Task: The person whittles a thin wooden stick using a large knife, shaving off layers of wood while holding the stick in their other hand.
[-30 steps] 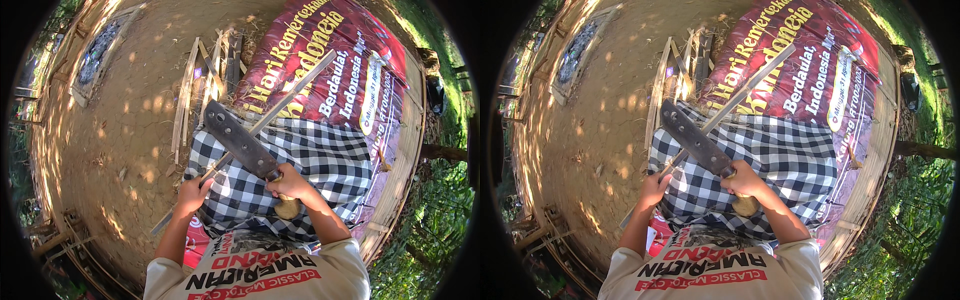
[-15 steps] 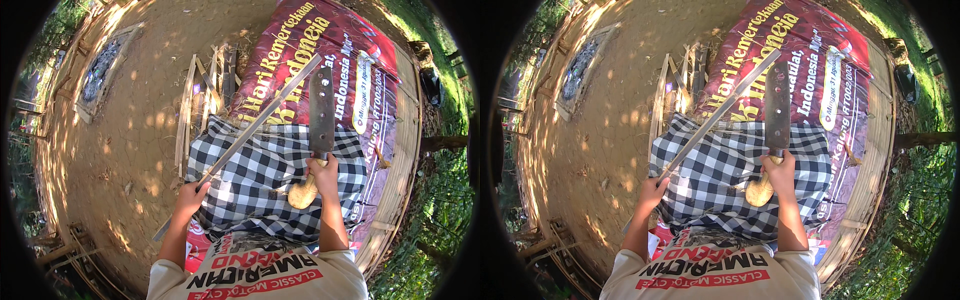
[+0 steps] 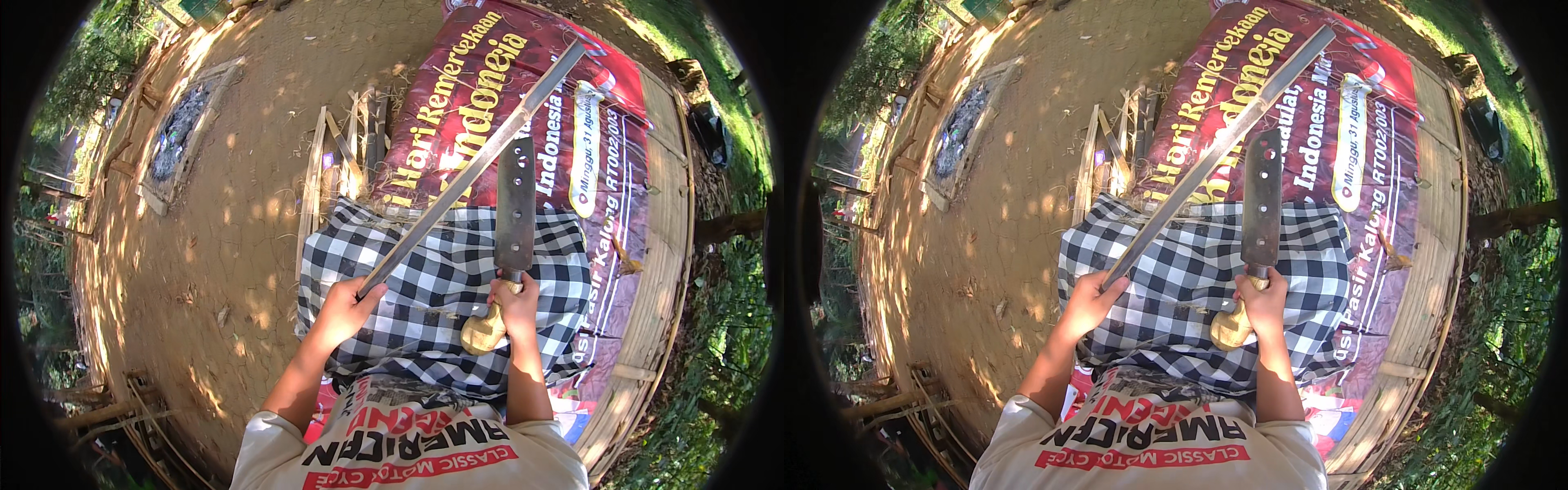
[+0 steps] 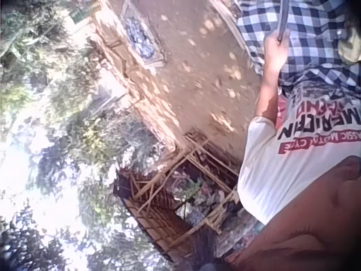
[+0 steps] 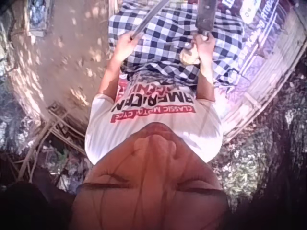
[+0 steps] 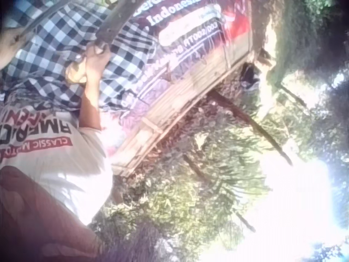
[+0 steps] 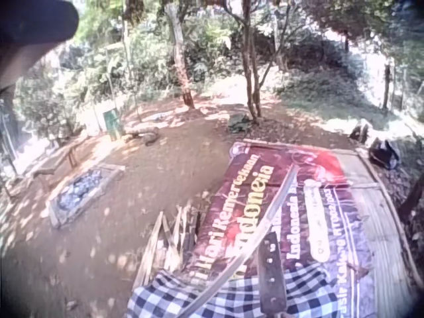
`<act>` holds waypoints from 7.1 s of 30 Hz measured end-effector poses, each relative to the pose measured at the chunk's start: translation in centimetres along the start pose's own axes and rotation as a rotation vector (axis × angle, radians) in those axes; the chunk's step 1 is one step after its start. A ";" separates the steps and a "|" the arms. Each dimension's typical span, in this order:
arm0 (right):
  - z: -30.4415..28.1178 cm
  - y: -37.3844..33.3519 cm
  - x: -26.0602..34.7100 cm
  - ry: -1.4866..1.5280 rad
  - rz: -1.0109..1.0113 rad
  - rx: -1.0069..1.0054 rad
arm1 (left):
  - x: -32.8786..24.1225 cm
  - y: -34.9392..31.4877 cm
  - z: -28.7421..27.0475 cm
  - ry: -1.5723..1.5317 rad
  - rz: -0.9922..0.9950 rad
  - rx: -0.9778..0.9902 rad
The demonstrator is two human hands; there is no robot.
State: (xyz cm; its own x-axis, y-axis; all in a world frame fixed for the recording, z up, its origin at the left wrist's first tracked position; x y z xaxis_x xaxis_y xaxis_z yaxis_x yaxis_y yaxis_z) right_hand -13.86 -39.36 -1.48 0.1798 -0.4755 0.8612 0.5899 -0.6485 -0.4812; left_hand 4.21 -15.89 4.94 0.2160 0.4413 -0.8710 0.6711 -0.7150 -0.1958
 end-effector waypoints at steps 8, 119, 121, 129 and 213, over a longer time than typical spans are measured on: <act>-1.3 -0.5 -0.6 0.171 -0.070 -0.083 | -3.7 1.5 2.1 0.097 0.001 0.038; 9.1 1.5 7.7 -0.940 -0.598 0.293 | 12.4 -8.9 -3.7 -0.212 -0.532 -0.019; 9.3 2.5 7.4 -0.897 -0.449 0.376 | 13.3 -8.7 -3.9 -0.201 -0.542 0.016; 11.3 4.6 3.5 -0.499 0.171 0.598 | 14.2 -6.3 -4.4 -0.191 -0.528 0.184; 14.1 2.7 1.4 -1.221 -0.881 0.315 | 6.7 -4.9 -3.2 0.380 -0.229 -0.123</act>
State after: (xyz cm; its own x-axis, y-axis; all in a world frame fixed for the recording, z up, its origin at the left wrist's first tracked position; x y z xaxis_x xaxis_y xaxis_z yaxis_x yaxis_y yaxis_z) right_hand -0.94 -33.37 0.73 0.1182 0.8426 0.5255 0.9608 -0.2306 0.1537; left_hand 4.60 -7.66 1.47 0.2817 0.7648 -0.5795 0.8060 -0.5162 -0.2896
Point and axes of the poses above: each hand's wrist, its own y-axis towards the middle knuckle, its own z-axis out of the palm, x = y × z, the point moved 4 cm from there along y, towards the middle knuckle, and after that the axes turned 7 degrees about z, right-handed, at the moved point
